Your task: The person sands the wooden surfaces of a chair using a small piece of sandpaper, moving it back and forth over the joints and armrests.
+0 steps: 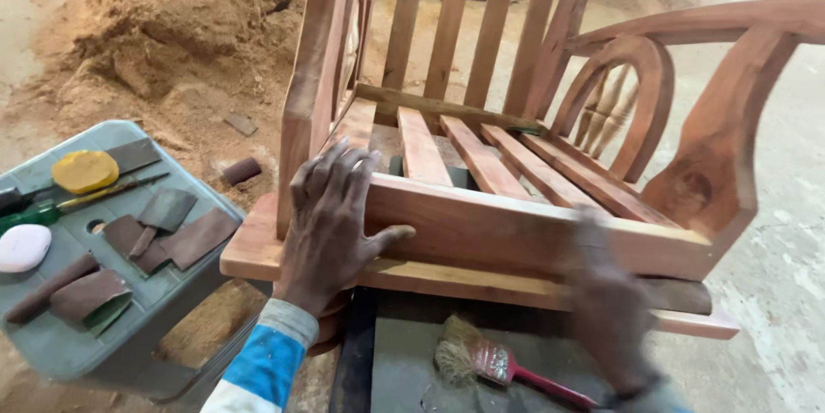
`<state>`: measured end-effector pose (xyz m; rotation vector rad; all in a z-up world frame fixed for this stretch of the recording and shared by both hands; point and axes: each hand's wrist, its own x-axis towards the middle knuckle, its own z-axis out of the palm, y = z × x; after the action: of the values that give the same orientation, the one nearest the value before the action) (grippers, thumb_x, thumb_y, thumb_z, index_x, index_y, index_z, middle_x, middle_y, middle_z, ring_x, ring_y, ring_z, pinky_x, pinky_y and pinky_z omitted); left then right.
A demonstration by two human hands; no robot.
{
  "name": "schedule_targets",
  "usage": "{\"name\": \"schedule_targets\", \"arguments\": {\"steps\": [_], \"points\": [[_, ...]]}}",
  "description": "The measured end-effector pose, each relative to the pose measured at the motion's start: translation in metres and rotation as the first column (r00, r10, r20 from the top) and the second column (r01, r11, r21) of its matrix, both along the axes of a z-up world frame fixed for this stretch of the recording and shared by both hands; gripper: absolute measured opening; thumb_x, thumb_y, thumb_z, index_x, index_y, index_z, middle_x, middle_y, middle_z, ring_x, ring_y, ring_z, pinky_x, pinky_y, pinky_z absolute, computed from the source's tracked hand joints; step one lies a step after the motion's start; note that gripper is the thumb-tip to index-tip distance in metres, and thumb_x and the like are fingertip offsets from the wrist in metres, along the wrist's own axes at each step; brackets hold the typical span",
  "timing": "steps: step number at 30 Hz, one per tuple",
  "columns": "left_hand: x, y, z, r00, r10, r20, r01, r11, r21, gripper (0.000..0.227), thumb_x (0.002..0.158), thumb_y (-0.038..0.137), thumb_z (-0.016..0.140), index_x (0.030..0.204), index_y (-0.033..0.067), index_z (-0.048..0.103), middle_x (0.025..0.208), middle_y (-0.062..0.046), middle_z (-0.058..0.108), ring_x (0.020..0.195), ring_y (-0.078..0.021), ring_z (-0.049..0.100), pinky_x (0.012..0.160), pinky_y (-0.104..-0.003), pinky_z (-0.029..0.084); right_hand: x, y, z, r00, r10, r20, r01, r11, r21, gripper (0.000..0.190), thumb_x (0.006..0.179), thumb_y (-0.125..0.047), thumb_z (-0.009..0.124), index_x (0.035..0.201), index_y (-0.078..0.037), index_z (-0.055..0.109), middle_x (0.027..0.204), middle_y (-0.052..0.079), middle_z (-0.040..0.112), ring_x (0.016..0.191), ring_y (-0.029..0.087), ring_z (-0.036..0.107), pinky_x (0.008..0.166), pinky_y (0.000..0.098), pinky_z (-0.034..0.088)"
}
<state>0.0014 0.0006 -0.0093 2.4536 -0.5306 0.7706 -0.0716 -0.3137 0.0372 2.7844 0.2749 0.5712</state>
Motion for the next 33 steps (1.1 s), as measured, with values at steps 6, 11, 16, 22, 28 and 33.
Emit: {"name": "schedule_targets", "arguments": {"steps": [6,11,16,22,28,33], "points": [[-0.006,-0.001,0.014,1.000,0.000,-0.013,0.001,1.000,0.013,0.100,0.068,0.056,0.083,0.144,0.0017,0.048,0.145,-0.017,0.051,0.145,-0.0331,0.036,0.119,-0.050,0.023,0.015,0.127,-0.034,0.976,0.199,-0.088,-0.137,0.878,0.458,0.069,0.089,-0.006,0.056,0.156,-0.013,0.039,0.157,0.009,0.048,0.061,0.028,0.073,0.052,0.0370,0.057],[-0.002,-0.006,0.013,1.000,0.011,-0.002,-0.011,1.000,-0.010,0.100,0.070,0.060,0.082,0.143,0.0019,0.049,0.143,-0.016,0.051,0.145,-0.0343,0.036,0.117,-0.049,0.024,-0.001,0.016,-0.029,0.999,0.054,-0.001,-0.052,0.964,0.260,0.082,0.084,-0.021,0.061,0.162,-0.021,0.037,0.162,0.001,0.046,0.071,0.024,0.074,0.054,0.0345,0.057],[-0.003,0.001,0.004,1.000,-0.001,0.001,0.001,1.000,-0.004,0.099,0.071,0.062,0.080,0.141,0.0003,0.050,0.140,-0.017,0.052,0.143,-0.0335,0.038,0.119,-0.050,0.023,-0.013,-0.022,-0.010,0.970,-0.244,0.015,0.233,0.941,0.246,0.065,0.097,-0.012,0.054,0.161,-0.021,0.041,0.156,0.002,0.051,0.062,0.022,0.072,0.049,0.0351,0.054],[-0.004,-0.003,0.007,1.000,0.004,0.000,-0.004,1.000,0.019,0.098,0.070,0.061,0.080,0.142,0.0006,0.049,0.141,-0.016,0.053,0.143,-0.0327,0.037,0.119,-0.050,0.023,0.018,0.123,-0.014,0.980,0.198,0.019,-0.191,0.913,0.360,0.072,0.087,0.000,0.050,0.157,-0.007,0.038,0.159,0.011,0.046,0.065,0.021,0.073,0.046,0.0333,0.056],[-0.001,-0.004,0.011,1.000,0.008,0.021,-0.008,1.000,-0.009,0.097,0.070,0.060,0.081,0.142,0.0026,0.050,0.142,-0.017,0.052,0.143,-0.0329,0.038,0.117,-0.051,0.023,0.010,0.061,-0.036,0.959,0.274,0.070,-0.280,0.883,0.377,0.085,0.077,0.000,0.055,0.159,-0.016,0.038,0.160,0.003,0.047,0.074,0.025,0.075,0.055,0.0323,0.058],[-0.005,-0.004,0.005,1.000,0.022,0.007,-0.022,1.000,-0.001,0.095,0.069,0.062,0.080,0.139,0.0034,0.052,0.140,-0.016,0.054,0.142,-0.0325,0.039,0.117,-0.050,0.024,-0.018,-0.036,-0.009,0.964,-0.254,-0.075,0.263,0.951,0.164,0.079,0.084,-0.005,0.054,0.158,-0.029,0.038,0.159,-0.007,0.049,0.068,0.016,0.075,0.046,0.0340,0.054]]}}
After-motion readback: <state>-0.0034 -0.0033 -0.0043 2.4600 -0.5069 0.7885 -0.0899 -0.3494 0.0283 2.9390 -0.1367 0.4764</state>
